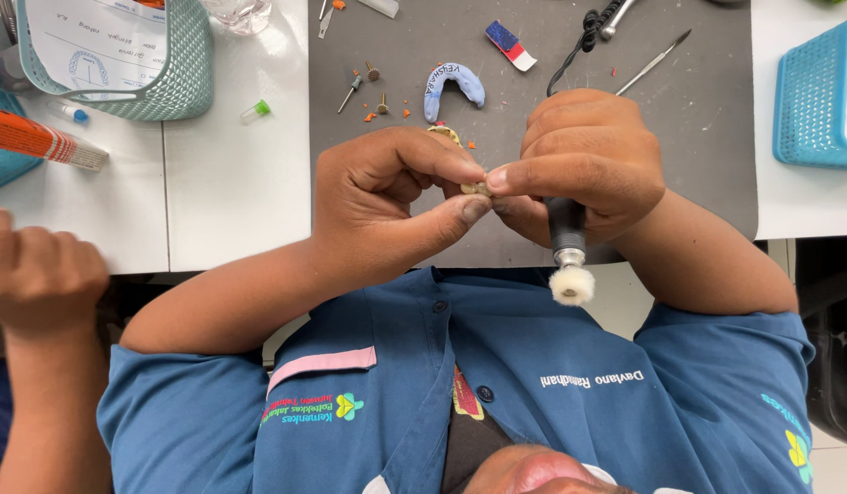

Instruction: The person uses a rotary polishing tool with a white buffing head to smooth and polish a small yellowish dental prosthesis held in the left hand. The person rotates the prosthesis to access different surfaces, then briefly sets it down and swaps the buffing head for a smaller abrasive tip before continuing to polish the same prosthesis.

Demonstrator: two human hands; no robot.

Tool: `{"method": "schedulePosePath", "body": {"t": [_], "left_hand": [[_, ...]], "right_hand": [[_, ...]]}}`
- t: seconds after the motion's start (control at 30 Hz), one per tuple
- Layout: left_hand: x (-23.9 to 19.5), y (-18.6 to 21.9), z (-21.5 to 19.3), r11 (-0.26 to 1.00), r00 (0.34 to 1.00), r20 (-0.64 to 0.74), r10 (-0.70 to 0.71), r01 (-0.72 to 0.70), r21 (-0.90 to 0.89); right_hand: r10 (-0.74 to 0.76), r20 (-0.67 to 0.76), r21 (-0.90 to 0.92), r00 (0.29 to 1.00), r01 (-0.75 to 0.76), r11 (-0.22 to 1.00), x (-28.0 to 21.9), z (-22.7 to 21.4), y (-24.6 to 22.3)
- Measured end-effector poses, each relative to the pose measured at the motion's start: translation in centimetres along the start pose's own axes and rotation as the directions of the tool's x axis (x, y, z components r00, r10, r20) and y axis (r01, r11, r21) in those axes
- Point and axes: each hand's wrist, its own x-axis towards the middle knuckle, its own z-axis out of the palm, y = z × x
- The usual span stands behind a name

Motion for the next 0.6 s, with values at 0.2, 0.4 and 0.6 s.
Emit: {"method": "schedulePosePath", "body": {"t": [0.2,0.4,0.6], "left_hand": [[0.3,0.2,-0.1,0.999,1.000,0.008,-0.005,0.005,0.045],[0.9,0.3,-0.4,0.997,0.999,0.034,-0.015,0.013,0.081],[1.6,-0.2,-1.1,0.993,0.998,0.056,0.027,-0.033,0.117]], "right_hand": [[-0.020,-0.008,-0.023,1.000,0.020,1.000,0.3,-0.1,-0.1],[-0.075,-0.017,-0.052,0.997,0.074,0.996,-0.3,-0.3,0.4],[-0.038,-0.043,-0.137,0.998,0.032,0.990,-1.7,-0.5,0.8]]}}
